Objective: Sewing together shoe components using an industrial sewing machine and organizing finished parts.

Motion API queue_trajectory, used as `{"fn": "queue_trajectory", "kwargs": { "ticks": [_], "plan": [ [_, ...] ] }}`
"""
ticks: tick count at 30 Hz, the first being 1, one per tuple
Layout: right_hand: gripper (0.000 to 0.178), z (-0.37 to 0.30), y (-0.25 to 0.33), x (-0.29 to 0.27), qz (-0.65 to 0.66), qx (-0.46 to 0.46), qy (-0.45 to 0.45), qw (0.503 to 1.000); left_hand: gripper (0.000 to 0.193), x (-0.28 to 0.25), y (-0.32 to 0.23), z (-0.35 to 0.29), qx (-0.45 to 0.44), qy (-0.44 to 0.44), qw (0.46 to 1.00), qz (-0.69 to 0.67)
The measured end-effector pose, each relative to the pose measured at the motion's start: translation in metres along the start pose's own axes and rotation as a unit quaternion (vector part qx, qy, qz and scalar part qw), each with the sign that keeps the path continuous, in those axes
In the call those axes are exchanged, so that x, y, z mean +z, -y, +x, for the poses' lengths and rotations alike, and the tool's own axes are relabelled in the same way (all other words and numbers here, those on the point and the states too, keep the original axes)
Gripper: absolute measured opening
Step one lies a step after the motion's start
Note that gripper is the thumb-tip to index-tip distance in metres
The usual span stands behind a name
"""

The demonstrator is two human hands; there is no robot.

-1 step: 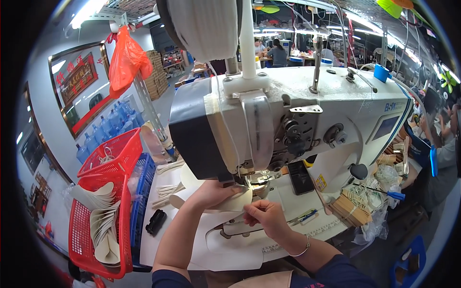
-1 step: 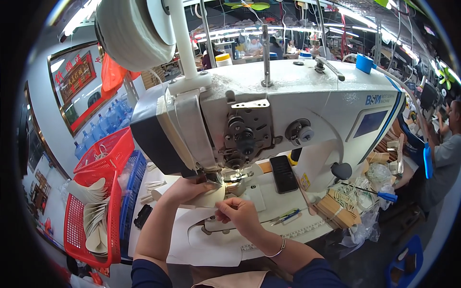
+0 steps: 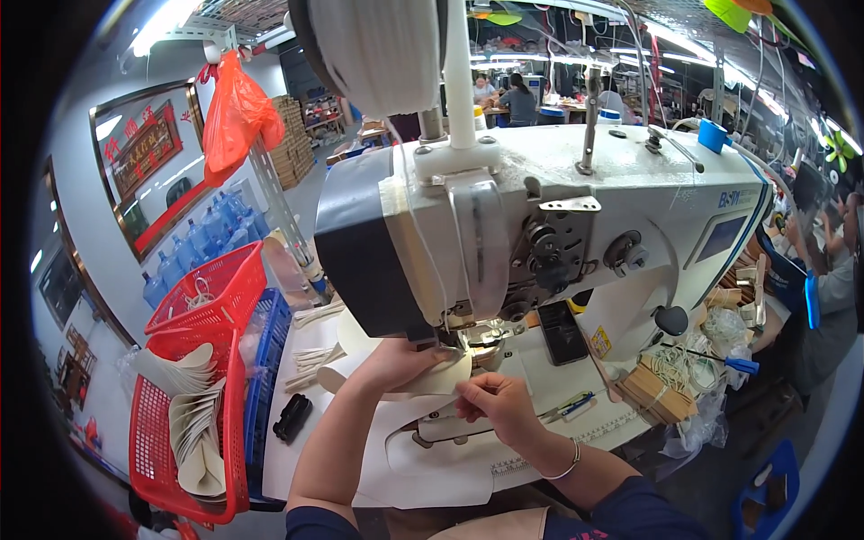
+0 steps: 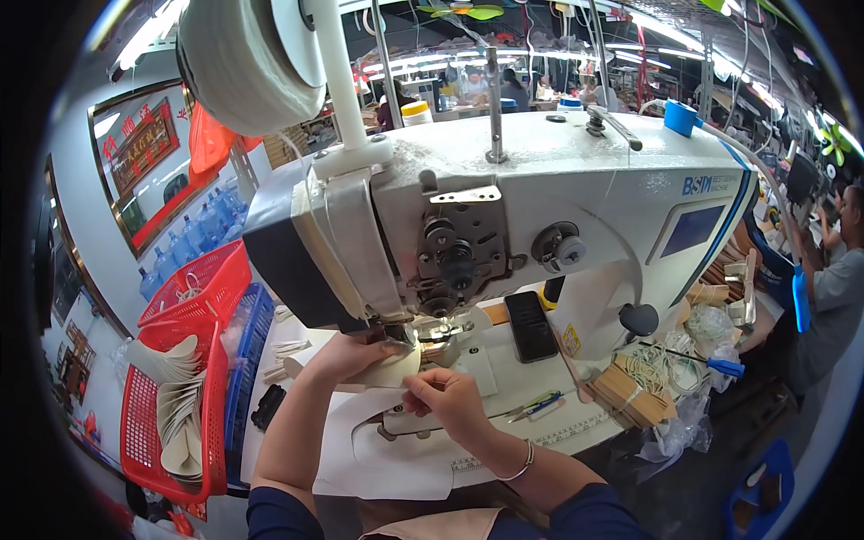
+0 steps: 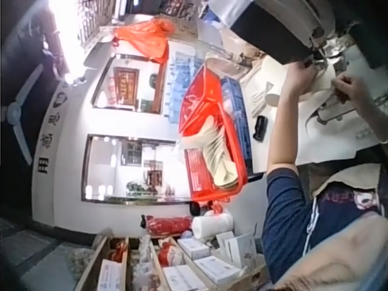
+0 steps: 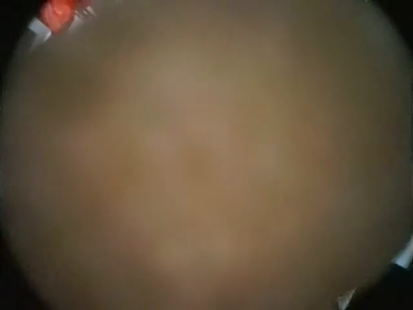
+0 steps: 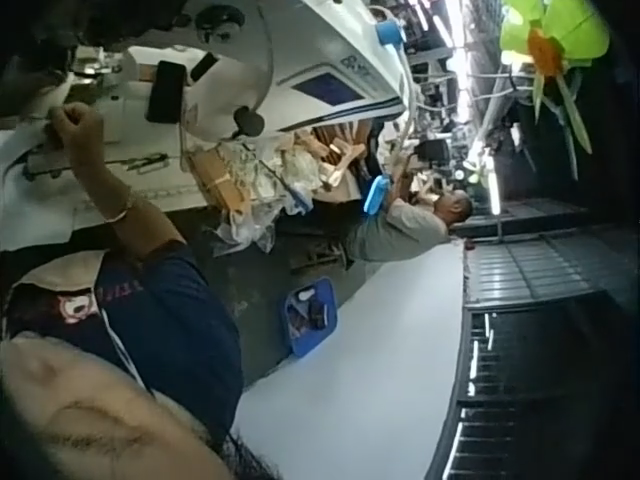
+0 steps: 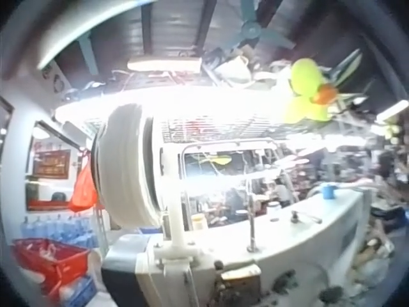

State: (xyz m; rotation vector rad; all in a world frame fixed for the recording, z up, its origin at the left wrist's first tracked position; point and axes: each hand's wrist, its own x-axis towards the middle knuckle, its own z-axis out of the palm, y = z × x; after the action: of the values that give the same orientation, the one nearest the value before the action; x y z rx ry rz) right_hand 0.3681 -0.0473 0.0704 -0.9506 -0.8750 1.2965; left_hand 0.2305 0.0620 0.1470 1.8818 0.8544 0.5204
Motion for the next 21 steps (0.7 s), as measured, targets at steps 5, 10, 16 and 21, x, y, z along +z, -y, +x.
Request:
{"fn": "queue_trajectory", "kwargs": {
  "ticks": [5,10,16,21],
  "plan": [
    [0.019,0.011,0.004,-0.001,0.035,-0.008,-0.014,0.999,0.027,0.007,0.020,0.010,-0.017,-0.089,0.996,-0.002],
    [0.020,0.015,0.001,0.001,0.063,-0.011,-0.036,0.997,0.033,0.017,0.030,0.011,0.046,-0.174,0.983,-0.032],
    [0.018,0.013,-0.003,0.002,0.102,-0.010,-0.043,0.994,0.033,0.027,0.046,0.019,0.084,-0.269,0.954,-0.100],
    [0.017,0.010,-0.008,0.000,0.105,0.007,-0.047,0.993,0.033,0.030,0.051,0.028,0.085,-0.315,0.934,-0.144]
  ]
}}
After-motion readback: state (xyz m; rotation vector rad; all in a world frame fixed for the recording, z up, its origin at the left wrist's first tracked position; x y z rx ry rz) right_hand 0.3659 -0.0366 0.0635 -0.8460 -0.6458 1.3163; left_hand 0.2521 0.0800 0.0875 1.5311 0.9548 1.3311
